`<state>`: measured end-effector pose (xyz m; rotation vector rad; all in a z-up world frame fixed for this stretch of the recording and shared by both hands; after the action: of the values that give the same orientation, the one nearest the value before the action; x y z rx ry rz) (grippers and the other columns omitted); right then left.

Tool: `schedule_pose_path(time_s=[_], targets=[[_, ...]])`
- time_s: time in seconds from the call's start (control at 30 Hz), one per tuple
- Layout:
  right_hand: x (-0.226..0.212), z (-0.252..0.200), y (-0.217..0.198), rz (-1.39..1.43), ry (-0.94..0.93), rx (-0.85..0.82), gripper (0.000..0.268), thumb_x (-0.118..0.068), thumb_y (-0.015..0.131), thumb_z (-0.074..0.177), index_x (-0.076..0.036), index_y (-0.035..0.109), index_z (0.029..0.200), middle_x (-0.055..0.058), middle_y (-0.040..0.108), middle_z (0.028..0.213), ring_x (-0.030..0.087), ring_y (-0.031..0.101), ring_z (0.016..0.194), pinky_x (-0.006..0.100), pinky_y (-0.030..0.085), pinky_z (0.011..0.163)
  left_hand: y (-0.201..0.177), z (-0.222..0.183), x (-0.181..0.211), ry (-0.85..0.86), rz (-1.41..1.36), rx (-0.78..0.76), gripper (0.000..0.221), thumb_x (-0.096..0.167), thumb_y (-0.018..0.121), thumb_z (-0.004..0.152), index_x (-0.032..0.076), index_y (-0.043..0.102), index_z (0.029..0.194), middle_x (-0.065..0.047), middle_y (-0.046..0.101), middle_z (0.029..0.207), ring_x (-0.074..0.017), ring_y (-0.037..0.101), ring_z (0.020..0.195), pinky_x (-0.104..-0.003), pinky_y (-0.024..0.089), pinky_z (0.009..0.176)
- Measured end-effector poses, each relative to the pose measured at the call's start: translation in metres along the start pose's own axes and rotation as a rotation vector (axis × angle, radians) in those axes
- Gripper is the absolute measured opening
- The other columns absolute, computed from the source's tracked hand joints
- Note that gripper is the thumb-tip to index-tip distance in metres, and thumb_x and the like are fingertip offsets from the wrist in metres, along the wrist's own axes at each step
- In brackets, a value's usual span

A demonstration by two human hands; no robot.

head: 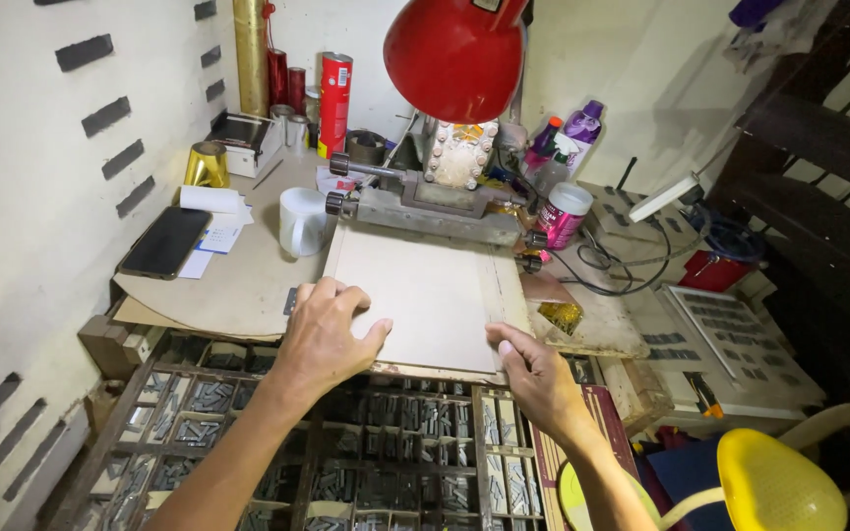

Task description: Manually selecting and arranging individual metal type characters from a type case to prepare for printing.

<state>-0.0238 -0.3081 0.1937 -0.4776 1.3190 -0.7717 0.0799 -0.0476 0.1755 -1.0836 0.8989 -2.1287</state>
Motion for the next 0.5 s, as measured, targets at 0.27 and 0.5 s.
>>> schedule_pose_path(time_s=[0.27, 0.5], targets=[[0.054, -0.011, 0.020, 0.224, -0.195, 0.162, 0.038, -0.022, 0.048, 0.099, 0.000, 0.072, 0.118, 0.015, 0.080, 0.109, 0.022, 0.077, 0.099, 0.029, 0.067, 0.082, -0.029, -0.027, 0.007, -0.185, -0.230, -0.027, 0.036, 0.037, 0.075, 0.088, 0.015, 0.072, 0.116, -0.011, 0.067, 0.117, -0.0254, 0.064, 0.112, -0.045, 0.052, 0.102], [0.017, -0.027, 0.001, 0.116, -0.172, 0.137, 0.042, -0.030, 0.054, 0.095, -0.005, 0.071, 0.124, 0.014, 0.077, 0.125, 0.025, 0.073, 0.117, 0.041, 0.058, 0.100, -0.023, -0.036, 0.017, -0.062, -0.005, -0.065, 0.043, 0.040, 0.077, 0.091, 0.012, 0.068, 0.124, -0.008, 0.064, 0.113, -0.0223, 0.065, 0.098, -0.039, 0.057, 0.094]])
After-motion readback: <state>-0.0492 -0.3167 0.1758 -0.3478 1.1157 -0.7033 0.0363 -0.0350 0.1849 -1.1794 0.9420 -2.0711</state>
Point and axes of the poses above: each hand's wrist, its own z-axis towards the middle knuckle, its own y-axis out of the palm, x = y × z, the point moved 5 cm from there along z, towards the middle knuckle
